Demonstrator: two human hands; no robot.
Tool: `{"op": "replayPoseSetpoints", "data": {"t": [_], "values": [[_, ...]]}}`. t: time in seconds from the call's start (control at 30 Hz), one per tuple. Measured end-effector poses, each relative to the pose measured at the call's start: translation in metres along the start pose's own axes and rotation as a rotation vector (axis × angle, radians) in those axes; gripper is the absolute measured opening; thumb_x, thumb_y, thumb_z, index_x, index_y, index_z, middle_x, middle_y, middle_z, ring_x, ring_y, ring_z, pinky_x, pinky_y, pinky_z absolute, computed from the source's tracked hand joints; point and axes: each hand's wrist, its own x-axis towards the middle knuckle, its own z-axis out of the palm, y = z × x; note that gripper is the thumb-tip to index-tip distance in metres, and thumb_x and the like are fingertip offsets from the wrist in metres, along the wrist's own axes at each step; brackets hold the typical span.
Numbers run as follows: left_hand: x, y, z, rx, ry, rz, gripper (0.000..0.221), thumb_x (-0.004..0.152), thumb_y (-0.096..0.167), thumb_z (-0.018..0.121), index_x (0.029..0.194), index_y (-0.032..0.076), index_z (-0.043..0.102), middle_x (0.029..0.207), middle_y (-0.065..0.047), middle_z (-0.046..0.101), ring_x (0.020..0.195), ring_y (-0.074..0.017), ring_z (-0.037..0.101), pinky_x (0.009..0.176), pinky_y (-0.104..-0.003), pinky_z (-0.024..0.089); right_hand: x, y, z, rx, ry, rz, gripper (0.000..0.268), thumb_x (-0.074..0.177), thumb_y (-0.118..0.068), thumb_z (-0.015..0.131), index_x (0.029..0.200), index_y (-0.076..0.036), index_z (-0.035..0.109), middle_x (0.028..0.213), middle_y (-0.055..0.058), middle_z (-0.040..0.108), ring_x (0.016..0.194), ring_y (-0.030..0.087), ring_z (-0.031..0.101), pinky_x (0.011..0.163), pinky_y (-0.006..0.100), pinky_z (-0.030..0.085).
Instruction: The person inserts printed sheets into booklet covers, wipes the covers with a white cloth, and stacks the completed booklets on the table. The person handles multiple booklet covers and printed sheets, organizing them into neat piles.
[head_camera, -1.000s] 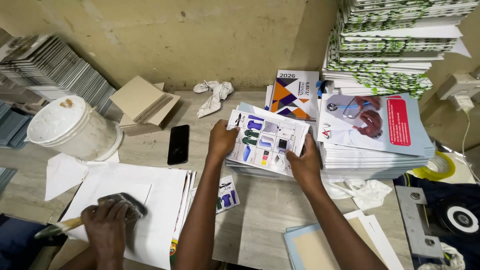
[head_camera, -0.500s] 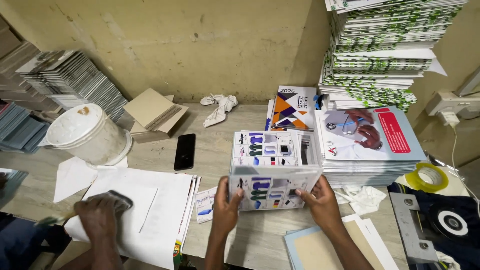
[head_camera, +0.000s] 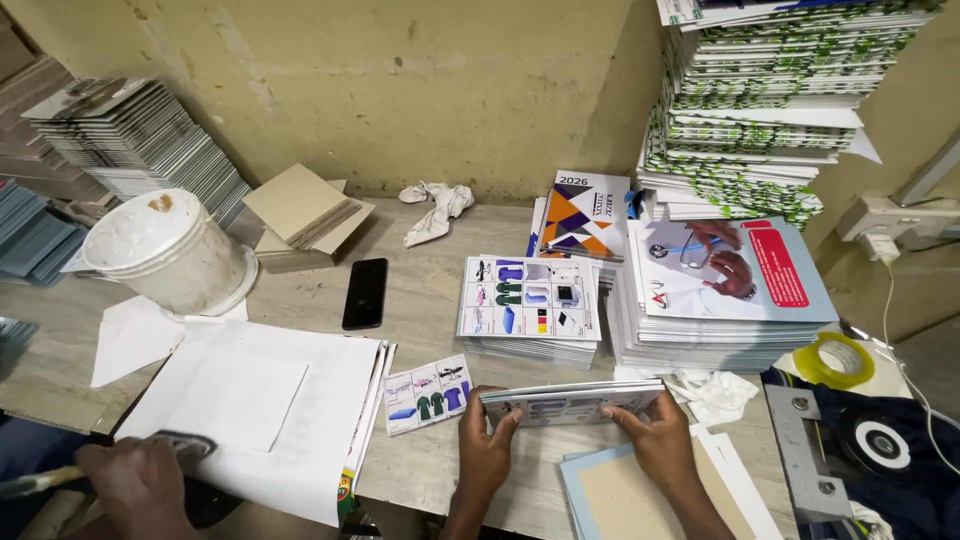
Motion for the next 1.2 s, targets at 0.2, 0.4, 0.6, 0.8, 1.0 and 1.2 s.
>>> {"op": "replayPoseSetpoints", "data": {"t": [0.2,0.4,0.6,0.8,1.0,1.2], "values": [[0.0,-0.032,0.001,0.181,-0.01,-0.297,0.099,0.09,0.054,0.063,0.163,0.01,0.013,0.162,-0.016,0.037,0.151,-0.0322,0.035,0.119,-0.049,0.035,0.005,0.005,0.005,-0.181,-0.065,0.087,0.05,0.075,-0.039,0.086,0.105,-0.008,0.062,0.094,0.009,0.075,0.081,0.022,0.064,0.076,0.035,0.048],[0.032,0.05,-0.01,-0.038,0.083,-0.197,0.043,0.09,0.029,0.068,0.13,0.015,0.058,0.112,-0.008,0.078,0.097,-0.0235,0.079,0.078,-0.039,0.071,-0.002,-0.066,0.013,-0.138,-0.106,0.024,0.06,0.07,-0.032,0.086,0.123,-0.012,0.068,0.118,0.006,0.082,0.107,0.02,0.075,0.087,0.034,0.056],[0.136,0.104,-0.026,0.225,0.125,-0.125,0.047,0.095,0.024,0.071,0.135,0.004,0.054,0.119,-0.022,0.071,0.116,-0.0408,0.068,0.097,-0.055,0.053,0.033,-0.151,0.049,-0.2,-0.105,-0.228,0.073,0.088,-0.031,0.081,0.143,0.001,0.046,0.125,0.03,0.067,0.12,0.046,0.065,0.1,0.058,0.053],[0.213,0.05,0.002,0.826,0.02,-0.164,0.069,0.099,0.046,0.06,0.147,-0.002,0.046,0.144,-0.02,0.046,0.132,-0.0389,0.048,0.107,-0.052,0.041,0.106,-0.121,0.082,-0.681,0.005,-0.254,0.088,0.093,-0.048,0.069,0.154,0.004,0.032,0.15,0.032,0.046,0.139,0.047,0.048,0.111,0.057,0.045],[0.194,0.04,0.014,0.906,-0.116,-0.273,0.069,0.108,0.04,0.018,0.157,-0.009,0.018,0.149,-0.028,0.043,0.126,-0.0464,0.058,0.104,-0.063,0.045,0.081,-0.113,0.091,-0.731,-0.127,-0.185,0.077,0.109,-0.047,0.033,0.158,0.01,0.017,0.164,0.032,0.022,0.152,0.047,0.024,0.121,0.057,0.031],[0.171,0.07,-0.031,0.553,-0.132,-0.244,0.086,0.105,0.05,0.043,0.16,-0.01,0.015,0.16,-0.034,0.03,0.146,-0.0527,0.037,0.117,-0.065,0.032,0.056,-0.103,0.071,-0.587,-0.132,-0.275,0.084,0.108,-0.047,0.042,0.158,0.012,0.011,0.164,0.036,0.014,0.154,0.046,0.016,0.121,0.057,0.026]]}}
